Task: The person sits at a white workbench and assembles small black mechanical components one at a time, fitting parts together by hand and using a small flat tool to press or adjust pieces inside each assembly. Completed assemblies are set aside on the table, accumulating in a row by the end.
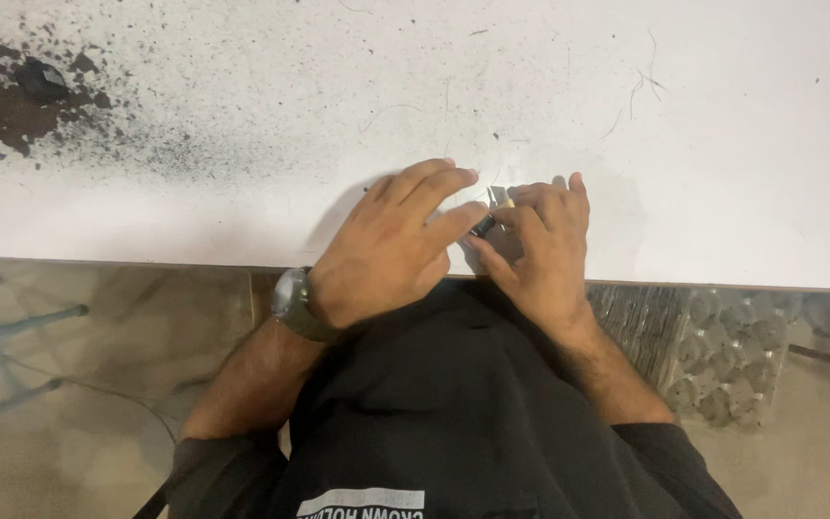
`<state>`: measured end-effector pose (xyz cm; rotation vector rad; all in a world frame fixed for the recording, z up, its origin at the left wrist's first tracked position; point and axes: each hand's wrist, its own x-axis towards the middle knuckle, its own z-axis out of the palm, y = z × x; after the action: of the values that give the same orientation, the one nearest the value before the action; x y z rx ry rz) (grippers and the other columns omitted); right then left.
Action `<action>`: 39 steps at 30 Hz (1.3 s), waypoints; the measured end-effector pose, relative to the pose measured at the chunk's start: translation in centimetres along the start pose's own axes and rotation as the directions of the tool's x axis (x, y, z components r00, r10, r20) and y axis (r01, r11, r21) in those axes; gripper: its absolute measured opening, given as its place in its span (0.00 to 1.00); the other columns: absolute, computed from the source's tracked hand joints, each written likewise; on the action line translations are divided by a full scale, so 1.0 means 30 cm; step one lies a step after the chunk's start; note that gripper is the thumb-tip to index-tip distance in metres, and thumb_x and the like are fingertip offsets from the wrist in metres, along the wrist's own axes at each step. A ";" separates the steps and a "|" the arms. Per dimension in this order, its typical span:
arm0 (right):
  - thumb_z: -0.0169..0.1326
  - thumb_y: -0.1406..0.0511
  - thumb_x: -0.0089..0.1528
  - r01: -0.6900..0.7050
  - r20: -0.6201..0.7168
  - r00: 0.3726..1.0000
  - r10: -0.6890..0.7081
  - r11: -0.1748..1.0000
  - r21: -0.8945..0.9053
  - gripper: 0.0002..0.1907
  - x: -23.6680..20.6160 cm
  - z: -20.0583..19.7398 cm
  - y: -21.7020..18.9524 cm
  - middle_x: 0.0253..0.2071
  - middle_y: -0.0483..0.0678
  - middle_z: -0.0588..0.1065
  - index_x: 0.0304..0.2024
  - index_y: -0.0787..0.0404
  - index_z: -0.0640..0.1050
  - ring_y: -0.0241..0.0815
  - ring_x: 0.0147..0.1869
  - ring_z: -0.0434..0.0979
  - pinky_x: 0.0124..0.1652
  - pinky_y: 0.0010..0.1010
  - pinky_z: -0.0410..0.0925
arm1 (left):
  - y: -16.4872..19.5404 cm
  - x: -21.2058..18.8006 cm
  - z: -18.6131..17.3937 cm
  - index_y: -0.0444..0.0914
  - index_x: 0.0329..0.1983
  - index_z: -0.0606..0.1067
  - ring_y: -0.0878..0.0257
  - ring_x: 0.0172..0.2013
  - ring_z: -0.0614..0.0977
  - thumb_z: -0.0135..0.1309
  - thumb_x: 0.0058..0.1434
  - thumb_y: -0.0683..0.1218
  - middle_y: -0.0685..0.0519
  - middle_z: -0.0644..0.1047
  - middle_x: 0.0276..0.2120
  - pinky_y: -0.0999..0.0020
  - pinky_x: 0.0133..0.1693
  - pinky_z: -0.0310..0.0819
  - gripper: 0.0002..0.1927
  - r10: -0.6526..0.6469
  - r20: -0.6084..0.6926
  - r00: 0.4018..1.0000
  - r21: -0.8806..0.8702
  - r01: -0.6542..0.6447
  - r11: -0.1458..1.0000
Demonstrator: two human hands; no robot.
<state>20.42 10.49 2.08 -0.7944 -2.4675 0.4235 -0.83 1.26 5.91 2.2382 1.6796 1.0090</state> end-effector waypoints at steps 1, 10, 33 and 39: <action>0.71 0.63 0.54 0.009 -0.004 1.000 -0.009 1.000 -0.001 0.22 -0.001 0.002 0.002 0.52 0.51 0.71 0.46 0.61 0.77 0.55 0.62 0.69 0.72 0.66 0.50 | 0.003 0.000 0.020 0.40 0.55 0.77 0.51 0.64 0.71 0.58 0.56 0.41 0.47 0.73 0.61 0.53 0.60 0.69 0.21 0.037 -0.005 0.999 0.064 -0.037 0.997; 0.73 0.61 0.55 -0.069 -0.036 0.997 0.066 0.995 -0.073 0.21 -0.026 0.023 -0.006 0.48 0.50 0.70 0.44 0.59 0.76 0.54 0.57 0.69 0.71 0.67 0.49 | -0.005 -0.059 0.153 0.38 0.43 0.79 0.53 0.66 0.70 0.64 0.63 0.44 0.49 0.73 0.62 0.53 0.63 0.68 0.08 0.075 -0.095 0.993 0.265 -0.047 0.963; 0.63 0.75 0.58 0.056 -0.139 0.990 -0.029 0.980 0.191 0.16 -0.076 0.064 -0.019 0.44 0.53 0.77 0.45 0.62 0.73 0.54 0.57 0.78 0.72 0.60 0.60 | 0.013 -0.080 0.191 0.38 0.40 0.79 0.52 0.65 0.70 0.65 0.59 0.40 0.51 0.75 0.58 0.49 0.63 0.68 0.08 -0.086 -0.276 0.957 0.075 0.110 0.991; 0.62 0.76 0.57 0.059 -0.161 0.987 -0.023 0.974 0.220 0.15 -0.068 0.061 -0.019 0.42 0.54 0.77 0.44 0.63 0.73 0.55 0.53 0.79 0.70 0.59 0.64 | 0.015 -0.075 0.194 0.39 0.39 0.79 0.51 0.66 0.69 0.65 0.60 0.42 0.50 0.74 0.60 0.48 0.65 0.66 0.07 -0.017 -0.208 0.978 0.159 0.051 0.986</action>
<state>20.56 8.55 0.07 -0.6555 -2.2372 0.5886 2.70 0.55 0.81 2.2608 1.9461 1.1704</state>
